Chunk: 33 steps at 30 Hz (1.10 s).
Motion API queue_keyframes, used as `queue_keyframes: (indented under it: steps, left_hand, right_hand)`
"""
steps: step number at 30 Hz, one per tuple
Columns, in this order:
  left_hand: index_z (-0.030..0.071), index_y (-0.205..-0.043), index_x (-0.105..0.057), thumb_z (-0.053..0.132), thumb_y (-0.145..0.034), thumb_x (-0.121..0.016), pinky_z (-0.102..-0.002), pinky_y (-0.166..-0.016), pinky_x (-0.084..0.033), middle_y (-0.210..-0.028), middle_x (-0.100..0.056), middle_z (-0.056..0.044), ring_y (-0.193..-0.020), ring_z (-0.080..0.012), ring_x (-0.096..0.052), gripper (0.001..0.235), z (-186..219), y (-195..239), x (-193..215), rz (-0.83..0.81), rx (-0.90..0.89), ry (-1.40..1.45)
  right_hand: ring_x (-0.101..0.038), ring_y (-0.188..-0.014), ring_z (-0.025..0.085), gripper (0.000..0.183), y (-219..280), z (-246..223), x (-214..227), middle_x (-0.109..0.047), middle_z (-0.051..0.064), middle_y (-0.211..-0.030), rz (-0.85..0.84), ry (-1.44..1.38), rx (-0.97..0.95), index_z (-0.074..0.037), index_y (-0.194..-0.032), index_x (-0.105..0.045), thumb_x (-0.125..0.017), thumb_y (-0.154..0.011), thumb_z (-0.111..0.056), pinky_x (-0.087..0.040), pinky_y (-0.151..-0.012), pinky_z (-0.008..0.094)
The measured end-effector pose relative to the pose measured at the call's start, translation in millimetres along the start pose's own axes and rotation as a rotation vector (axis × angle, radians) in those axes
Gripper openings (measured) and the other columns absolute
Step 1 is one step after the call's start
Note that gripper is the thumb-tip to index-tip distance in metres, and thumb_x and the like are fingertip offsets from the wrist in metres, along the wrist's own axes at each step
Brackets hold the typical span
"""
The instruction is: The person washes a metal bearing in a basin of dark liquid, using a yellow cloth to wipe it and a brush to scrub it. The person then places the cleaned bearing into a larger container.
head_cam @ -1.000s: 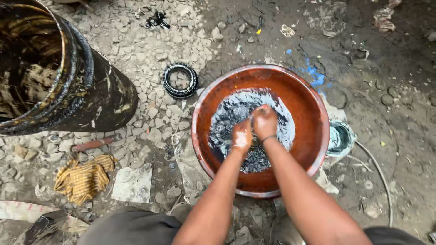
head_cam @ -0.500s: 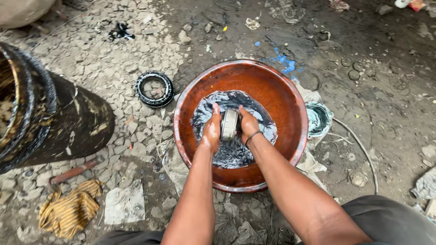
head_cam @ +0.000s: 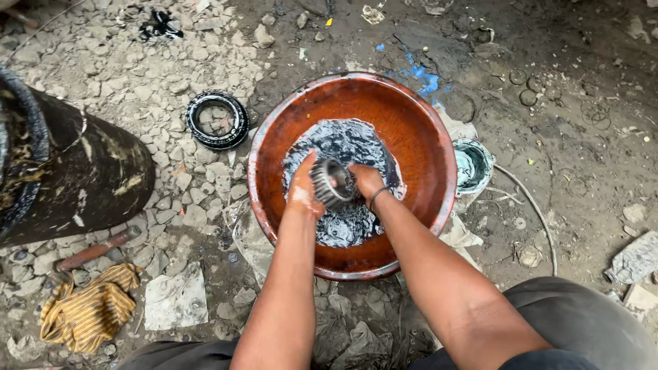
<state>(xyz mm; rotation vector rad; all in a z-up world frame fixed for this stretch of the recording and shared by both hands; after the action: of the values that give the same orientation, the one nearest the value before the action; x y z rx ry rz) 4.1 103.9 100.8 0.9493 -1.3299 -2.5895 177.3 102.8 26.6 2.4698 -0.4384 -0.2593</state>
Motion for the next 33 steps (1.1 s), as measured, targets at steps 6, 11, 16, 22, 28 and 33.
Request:
queue_keyframes:
  steps: [6, 11, 16, 22, 28, 33]
  left_hand:
    - [0.002, -0.111, -0.06, 0.032, -0.095, -0.065, -0.054, -0.075, -0.064, -0.094, -0.071, -0.017, -0.078, -0.0334, -0.073, 0.034, 4, -9, 31, -0.031, 0.018, 0.264]
    - [0.008, -0.113, -0.063, 0.037, -0.091, -0.061, -0.063, -0.077, -0.059, -0.098, -0.072, -0.014, -0.083, -0.0345, -0.072, 0.037, 8, -2, 45, 0.033, 0.006, 0.232]
    - [0.008, -0.108, -0.067, 0.033, -0.092, -0.066, -0.055, -0.079, -0.062, -0.098, -0.075, -0.013, -0.085, -0.0315, -0.073, 0.03, 8, -25, 66, 0.025, -0.034, 0.245]
    - [0.01, -0.102, -0.067, 0.026, -0.092, -0.07, -0.044, -0.069, -0.061, -0.088, -0.075, -0.008, -0.073, -0.0258, -0.071, 0.019, -13, -77, 101, 0.023, -0.087, 0.238]
    - [0.009, -0.103, -0.07, 0.02, -0.086, -0.079, -0.039, -0.067, -0.06, -0.088, -0.072, -0.005, -0.073, -0.0223, -0.07, 0.022, -2, -80, 106, 0.111, -0.245, 0.187]
    - [0.008, -0.1, -0.069, 0.018, -0.092, -0.064, -0.033, -0.064, -0.056, -0.082, -0.067, -0.003, -0.07, -0.017, -0.065, 0.015, 10, -69, 74, -0.114, -0.389, 0.24]
  right_hand:
    - [-0.056, -0.121, 0.043, 0.061, 42, 2, 28, -0.063, 0.019, -0.129, 0.208, 1.702, 0.199, -0.013, -0.125, -0.063, -0.062, -0.087, -0.06, -0.042, -0.102, 0.062]
    - [-0.063, -0.127, 0.036, 0.04, 39, 43, 1, -0.068, 0.02, -0.134, -0.262, 1.668, 0.159, -0.017, -0.127, -0.069, -0.054, -0.09, -0.023, -0.046, -0.112, 0.053]
    - [-0.066, -0.124, 0.038, 0.041, 12, 49, -9, -0.066, 0.022, -0.139, -0.164, 1.671, 0.22, -0.013, -0.125, -0.072, -0.056, -0.089, -0.026, -0.053, -0.101, 0.051]
    - [-0.069, -0.102, 0.036, 0.04, 24, 70, -16, -0.07, 0.023, -0.118, -0.088, 1.631, 0.565, -0.012, -0.114, -0.074, -0.066, -0.075, -0.013, -0.054, -0.089, 0.045]
    - [-0.068, -0.084, 0.023, 0.015, 15, 37, -49, -0.073, 0.01, -0.089, -0.41, 0.522, 0.239, -0.005, -0.098, -0.072, -0.067, -0.085, -0.012, -0.057, -0.08, 0.036]
    - [-0.058, -0.083, 0.023, 0.022, 71, -68, -111, -0.065, 0.013, -0.082, -0.366, 0.319, 0.678, -0.001, -0.087, -0.067, -0.078, -0.091, -0.019, -0.048, -0.076, 0.036]
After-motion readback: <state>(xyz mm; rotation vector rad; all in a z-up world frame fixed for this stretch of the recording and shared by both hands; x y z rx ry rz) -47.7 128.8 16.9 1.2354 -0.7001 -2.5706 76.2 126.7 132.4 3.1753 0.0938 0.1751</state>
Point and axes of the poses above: each hand's wrist, its own y-axis away from the middle knuckle, its own x-axis out of the back of the hand, z = x × y, the point moved 10 cm from there along -y, towards the middle knuckle
